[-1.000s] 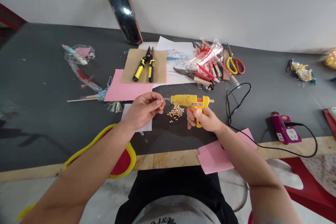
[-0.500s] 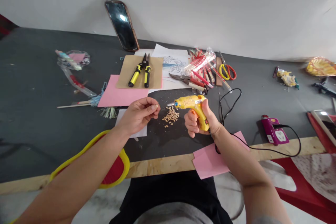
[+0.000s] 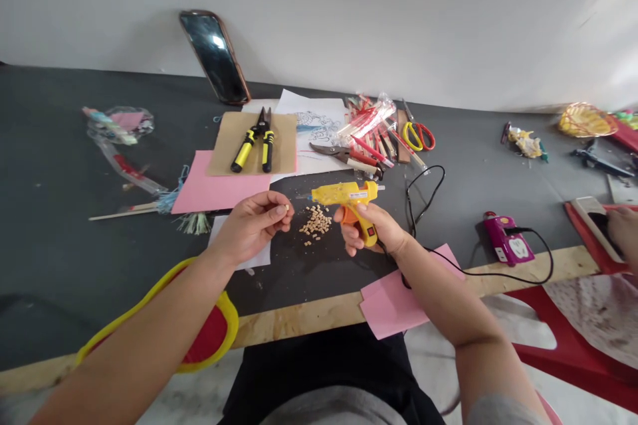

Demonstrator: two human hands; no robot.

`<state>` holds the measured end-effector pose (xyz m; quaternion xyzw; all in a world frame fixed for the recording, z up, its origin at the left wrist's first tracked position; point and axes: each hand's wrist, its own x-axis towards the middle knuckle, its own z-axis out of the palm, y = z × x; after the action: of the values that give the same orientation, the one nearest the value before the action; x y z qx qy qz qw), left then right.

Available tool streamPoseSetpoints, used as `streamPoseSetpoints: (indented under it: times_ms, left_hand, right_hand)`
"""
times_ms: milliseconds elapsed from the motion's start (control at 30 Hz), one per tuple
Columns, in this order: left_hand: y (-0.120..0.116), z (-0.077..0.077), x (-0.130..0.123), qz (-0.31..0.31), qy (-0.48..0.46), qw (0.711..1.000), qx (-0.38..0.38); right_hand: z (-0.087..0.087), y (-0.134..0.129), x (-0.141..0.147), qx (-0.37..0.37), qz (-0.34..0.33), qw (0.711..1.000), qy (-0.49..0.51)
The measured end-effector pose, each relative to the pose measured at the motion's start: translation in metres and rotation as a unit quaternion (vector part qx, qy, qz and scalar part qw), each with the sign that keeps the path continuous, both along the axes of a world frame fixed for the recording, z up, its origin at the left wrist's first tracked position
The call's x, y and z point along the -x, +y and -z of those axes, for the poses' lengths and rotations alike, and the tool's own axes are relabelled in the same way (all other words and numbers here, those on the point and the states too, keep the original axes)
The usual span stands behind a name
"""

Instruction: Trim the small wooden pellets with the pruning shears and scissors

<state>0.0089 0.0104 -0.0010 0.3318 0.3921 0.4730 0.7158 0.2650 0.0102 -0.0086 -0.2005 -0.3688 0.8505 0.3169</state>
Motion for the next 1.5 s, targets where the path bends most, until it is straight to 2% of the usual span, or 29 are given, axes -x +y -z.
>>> streamPoseSetpoints:
  times_ms: [133,300,633,833,967,1500]
  left_hand:
    - [0.0004,-0.0013,-0.0007,-0.001,0.007,1.0,-0.005]
    - [-0.0013,0.0006,0.0,0.006,0.014,1.0,-0.007]
    - [-0.0028,-0.0039,-0.0001,0.072,-0.026,0.996,0.05]
    - [-0.0064,-0.0013,-0.0016,0.136,0.019,0.99,0.013]
    - [-0.0058,0.0008,-0.0009,0.132,0.05,0.99,0.006]
    - [-0.0065,-0.0007,-0.0011,0.122,0.061,0.99,0.014]
  right_hand:
    - [-0.0004,-0.0029,0.0023,-0.026,0.072,0.995,-0.063]
    - [0.0015,-0.0023,0.0029,-0.066,0.107,0.984,-0.13]
    - [0.0021,-0.0035,0.006,-0.09,0.058,0.979,-0.172]
    - [0.0027,-0.0042,0.0054,-0.125,0.022,0.957,-0.262]
    - [0.0026,-0.0041,0.0059,-0.124,0.019,0.957,-0.263]
    - [-0.001,-0.0034,0.0059,-0.137,0.004,0.956,-0.261]
